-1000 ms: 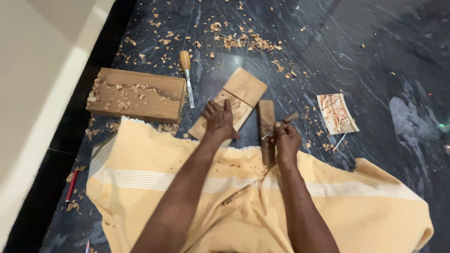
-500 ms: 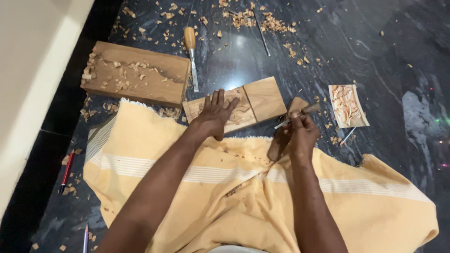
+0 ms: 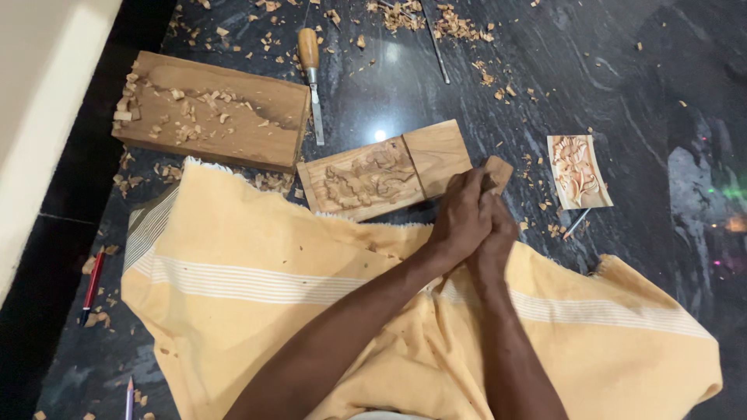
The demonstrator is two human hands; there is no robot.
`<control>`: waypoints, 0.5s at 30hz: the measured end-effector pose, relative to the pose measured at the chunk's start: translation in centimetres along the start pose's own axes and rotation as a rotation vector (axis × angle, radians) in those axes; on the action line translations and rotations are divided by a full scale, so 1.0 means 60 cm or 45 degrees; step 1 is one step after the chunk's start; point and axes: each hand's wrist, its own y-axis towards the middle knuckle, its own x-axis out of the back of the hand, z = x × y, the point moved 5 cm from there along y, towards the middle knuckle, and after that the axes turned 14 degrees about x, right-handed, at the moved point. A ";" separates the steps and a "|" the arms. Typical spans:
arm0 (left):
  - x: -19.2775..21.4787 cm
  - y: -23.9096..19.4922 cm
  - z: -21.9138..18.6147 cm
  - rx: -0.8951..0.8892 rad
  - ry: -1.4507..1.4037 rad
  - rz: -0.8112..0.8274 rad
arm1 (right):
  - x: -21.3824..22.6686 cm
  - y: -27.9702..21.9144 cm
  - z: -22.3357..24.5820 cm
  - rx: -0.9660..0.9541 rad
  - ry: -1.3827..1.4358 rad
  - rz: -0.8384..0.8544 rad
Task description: The person carves a floral design into a rectangular wooden block using a chisel and a wooden mallet. They repeatedly strike the chisel to remove wood shavings and refine the pattern.
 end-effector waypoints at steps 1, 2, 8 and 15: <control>0.000 0.003 -0.004 -0.087 0.004 0.036 | 0.015 0.009 0.011 0.147 -0.238 0.080; 0.000 0.006 -0.009 -0.174 0.007 0.073 | 0.023 0.014 0.024 0.294 -0.475 0.162; -0.003 -0.001 -0.019 -0.544 0.455 0.188 | 0.041 0.016 0.025 -0.478 -0.547 0.425; -0.009 0.013 0.048 -0.377 0.571 0.354 | 0.003 0.015 -0.023 -0.600 -0.833 0.663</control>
